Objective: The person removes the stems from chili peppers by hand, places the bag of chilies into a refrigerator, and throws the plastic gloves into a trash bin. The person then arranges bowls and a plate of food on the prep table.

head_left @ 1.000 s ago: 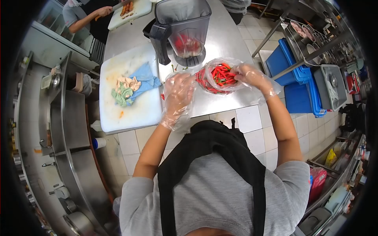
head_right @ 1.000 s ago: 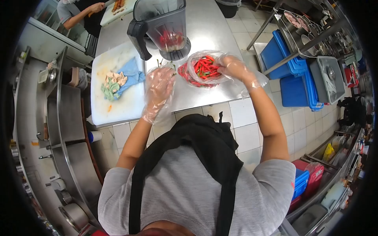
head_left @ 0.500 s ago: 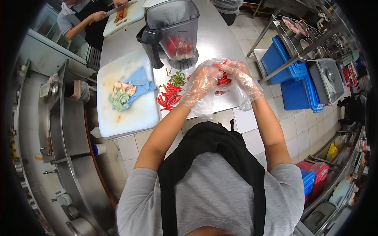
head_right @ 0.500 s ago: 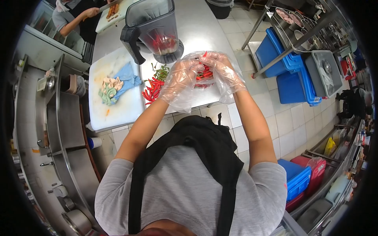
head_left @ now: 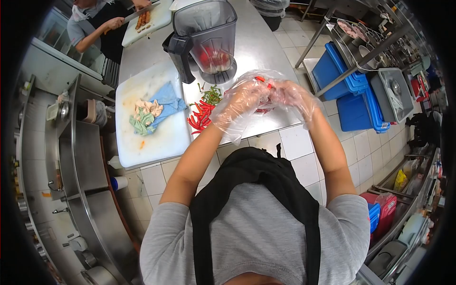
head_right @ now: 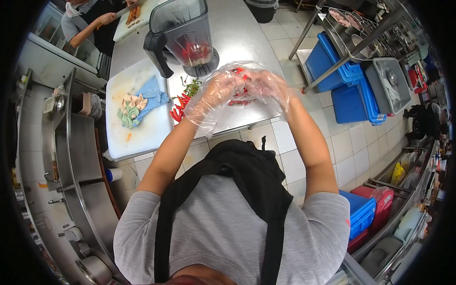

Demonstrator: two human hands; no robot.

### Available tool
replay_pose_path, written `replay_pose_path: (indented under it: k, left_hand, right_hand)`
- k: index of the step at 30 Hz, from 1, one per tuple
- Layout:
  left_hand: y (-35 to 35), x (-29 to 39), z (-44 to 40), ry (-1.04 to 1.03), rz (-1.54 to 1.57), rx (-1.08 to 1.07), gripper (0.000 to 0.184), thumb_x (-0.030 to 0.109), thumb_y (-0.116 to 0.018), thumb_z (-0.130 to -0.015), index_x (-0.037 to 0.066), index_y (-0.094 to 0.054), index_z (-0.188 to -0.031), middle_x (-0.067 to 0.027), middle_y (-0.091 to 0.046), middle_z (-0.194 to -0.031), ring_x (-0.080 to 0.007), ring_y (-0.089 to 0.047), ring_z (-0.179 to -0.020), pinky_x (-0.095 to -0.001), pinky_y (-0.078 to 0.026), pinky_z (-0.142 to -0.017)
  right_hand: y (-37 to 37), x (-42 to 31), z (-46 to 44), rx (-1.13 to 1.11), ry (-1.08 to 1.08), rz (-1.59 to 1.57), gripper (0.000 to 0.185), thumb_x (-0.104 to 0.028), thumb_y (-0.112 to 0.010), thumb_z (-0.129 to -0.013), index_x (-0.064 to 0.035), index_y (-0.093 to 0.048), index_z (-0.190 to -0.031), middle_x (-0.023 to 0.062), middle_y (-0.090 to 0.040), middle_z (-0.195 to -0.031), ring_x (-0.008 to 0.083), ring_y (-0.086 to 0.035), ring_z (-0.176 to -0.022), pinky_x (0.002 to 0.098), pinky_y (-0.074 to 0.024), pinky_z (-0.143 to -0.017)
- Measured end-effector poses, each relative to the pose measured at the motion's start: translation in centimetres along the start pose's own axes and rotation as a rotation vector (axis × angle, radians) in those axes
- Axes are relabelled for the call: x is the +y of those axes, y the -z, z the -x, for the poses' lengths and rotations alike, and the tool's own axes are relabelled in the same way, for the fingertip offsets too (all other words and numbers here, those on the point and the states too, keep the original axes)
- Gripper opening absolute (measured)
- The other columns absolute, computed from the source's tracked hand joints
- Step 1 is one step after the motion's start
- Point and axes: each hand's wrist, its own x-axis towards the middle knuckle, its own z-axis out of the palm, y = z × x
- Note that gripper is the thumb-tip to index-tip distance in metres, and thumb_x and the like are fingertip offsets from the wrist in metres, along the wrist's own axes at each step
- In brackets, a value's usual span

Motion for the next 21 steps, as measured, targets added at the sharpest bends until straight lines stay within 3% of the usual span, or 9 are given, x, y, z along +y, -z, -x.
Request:
replay_pose_path:
  k: [2,6,9,12,13,14,15,17,21]
  left_hand:
    - [0.0,-0.7,-0.1,0.074,0.341,0.018,0.017,0.016,-0.060,-0.087,0.000,-0.064,-0.088,-0.0025,-0.062,-0.079,-0.0115,-0.056,-0.073,-0.0277,-0.046,-0.069]
    - [-0.2,-2.1,0.5,0.116,0.467,-0.088,0.019,0.019,-0.060,-0.085,0.000,-0.063,-0.089,-0.0017,-0.059,-0.077,-0.0102,-0.052,-0.074,-0.0287,-0.045,-0.069]
    - [-1.3,-2.8,0.4,0.089,0.497,0.093,0.020,0.019,-0.060,-0.085,-0.001,-0.063,-0.087,-0.0031,-0.060,-0.078,-0.0116,-0.053,-0.073,-0.0295,-0.046,-0.069]
    - [-1.3,-1.8,0.4,0.221,0.372,0.210,0.021,0.021,-0.061,-0.084,0.000,-0.063,-0.087,-0.0076,-0.061,-0.077,-0.0173,-0.055,-0.073,-0.0315,-0.046,-0.072]
    - [-0.4,0.2,0.8,0.177,0.169,0.178,0.021,0.021,-0.060,-0.085,0.001,-0.063,-0.087,-0.0107,-0.062,-0.080,-0.0217,-0.057,-0.075,-0.0334,-0.046,-0.073]
    - [0.1,1.4,1.0,0.132,-0.033,0.143,0.020,0.021,-0.060,-0.085,0.002,-0.064,-0.087,-0.0139,-0.063,-0.082,-0.0262,-0.059,-0.077,-0.0353,-0.046,-0.074]
    - [-0.3,0.1,0.9,0.132,-0.033,0.141,0.020,0.021,-0.060,-0.085,0.002,-0.064,-0.087,-0.0139,-0.063,-0.082,-0.0262,-0.059,-0.077,-0.0353,-0.046,-0.074]
    - [-1.7,-3.6,0.7,-0.174,-0.196,0.303,0.020,0.021,-0.054,-0.088,0.005,-0.065,-0.094,-0.0162,-0.064,-0.091,-0.0285,-0.060,-0.090,-0.0370,-0.045,-0.081]
    - [-1.7,-2.1,1.6,-0.145,-0.115,0.136,0.018,0.018,-0.055,-0.085,0.004,-0.065,-0.093,-0.0160,-0.063,-0.088,-0.0295,-0.059,-0.091,-0.0387,-0.046,-0.080]
  right_hand:
    - [0.5,-0.6,-0.8,0.061,0.055,-0.020,0.021,-0.014,-0.052,-0.091,0.0026,-0.054,-0.103,0.0079,-0.060,-0.088,0.0124,-0.058,-0.074,0.0234,-0.0510,-0.066]
    - [0.3,-0.4,-0.3,0.165,0.218,0.034,0.025,-0.016,-0.055,-0.091,0.0035,-0.050,-0.107,0.0132,-0.058,-0.099,0.0180,-0.060,-0.083,0.0265,-0.0508,-0.068]
    - [-0.7,0.5,-0.4,0.124,0.140,0.065,0.028,-0.018,-0.059,-0.090,0.0027,-0.051,-0.107,0.0109,-0.059,-0.097,0.0156,-0.059,-0.082,0.0235,-0.0491,-0.066]
    - [-2.3,1.9,-0.1,0.104,0.142,0.011,0.030,-0.020,-0.063,-0.087,0.0021,-0.055,-0.105,0.0067,-0.060,-0.092,0.0119,-0.057,-0.079,0.0211,-0.0467,-0.063]
    - [-2.8,2.3,0.2,0.107,0.228,0.023,0.030,-0.022,-0.065,-0.085,0.0017,-0.057,-0.102,0.0043,-0.060,-0.089,0.0103,-0.056,-0.077,0.0203,-0.0454,-0.062]
    - [-1.0,2.9,-1.9,0.098,0.125,0.002,0.025,-0.016,-0.062,-0.086,0.0015,-0.057,-0.104,0.0038,-0.060,-0.089,0.0116,-0.056,-0.076,0.0225,-0.0468,-0.065]
    - [-0.8,3.1,-2.1,0.099,0.126,0.001,0.025,-0.016,-0.062,-0.086,0.0015,-0.057,-0.104,0.0038,-0.060,-0.089,0.0116,-0.056,-0.076,0.0225,-0.0468,-0.065]
    - [-0.8,3.2,-2.2,0.206,0.222,0.132,0.019,-0.011,-0.058,-0.087,0.0012,-0.057,-0.102,0.0049,-0.059,-0.088,0.0128,-0.056,-0.072,0.0237,-0.0478,-0.064]
    - [-1.1,1.8,-1.8,0.275,0.271,0.148,0.018,-0.008,-0.055,-0.088,0.0021,-0.056,-0.103,0.0073,-0.058,-0.088,0.0145,-0.057,-0.072,0.0257,-0.0500,-0.067]
